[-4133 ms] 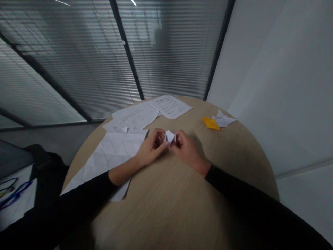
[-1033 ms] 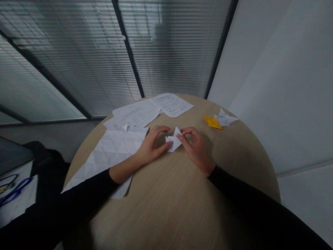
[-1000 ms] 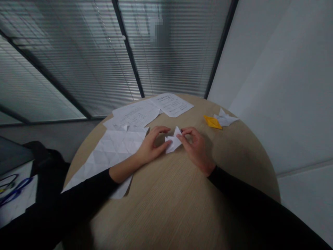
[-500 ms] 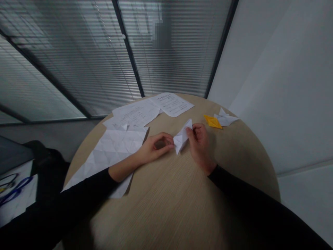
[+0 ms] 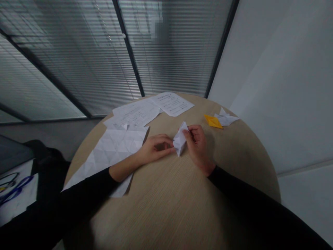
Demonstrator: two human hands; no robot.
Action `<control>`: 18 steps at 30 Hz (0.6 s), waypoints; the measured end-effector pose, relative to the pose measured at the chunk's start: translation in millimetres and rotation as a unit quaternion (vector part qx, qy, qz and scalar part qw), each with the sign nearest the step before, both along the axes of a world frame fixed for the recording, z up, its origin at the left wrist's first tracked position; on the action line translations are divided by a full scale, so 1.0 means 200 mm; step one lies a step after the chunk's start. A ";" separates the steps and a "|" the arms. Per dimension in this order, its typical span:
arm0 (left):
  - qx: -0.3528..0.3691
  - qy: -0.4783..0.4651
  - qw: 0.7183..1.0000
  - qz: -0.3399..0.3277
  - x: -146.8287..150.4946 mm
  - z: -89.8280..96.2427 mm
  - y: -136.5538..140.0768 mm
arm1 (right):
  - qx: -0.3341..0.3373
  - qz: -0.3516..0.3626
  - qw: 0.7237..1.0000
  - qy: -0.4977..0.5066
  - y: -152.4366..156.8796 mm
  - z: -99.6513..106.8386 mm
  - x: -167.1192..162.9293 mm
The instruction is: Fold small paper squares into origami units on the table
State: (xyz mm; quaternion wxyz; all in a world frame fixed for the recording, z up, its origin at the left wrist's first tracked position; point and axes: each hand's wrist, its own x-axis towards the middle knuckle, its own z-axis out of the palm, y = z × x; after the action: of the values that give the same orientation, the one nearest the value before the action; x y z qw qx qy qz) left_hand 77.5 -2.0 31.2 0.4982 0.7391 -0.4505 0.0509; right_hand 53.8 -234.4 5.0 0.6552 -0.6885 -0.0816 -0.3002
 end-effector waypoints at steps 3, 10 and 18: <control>0.005 -0.006 1.000 0.000 0.00 0.00 -0.01 | 0.002 0.028 1.000 -0.008 0.02 0.00 -0.02; -0.056 0.018 0.995 0.082 0.01 0.01 0.01 | -0.030 -0.014 0.999 -0.009 0.01 0.00 -0.01; -0.109 0.094 0.984 0.102 0.00 -0.01 0.01 | -0.019 -0.002 1.000 -0.005 0.00 0.01 0.01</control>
State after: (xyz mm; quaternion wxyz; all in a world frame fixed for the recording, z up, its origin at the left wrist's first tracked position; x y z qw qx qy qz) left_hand 78.4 0.3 29.8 0.6081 0.7241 -0.3155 0.0802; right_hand 56.0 -234.9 6.3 0.6411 -0.6991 -0.0892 -0.3037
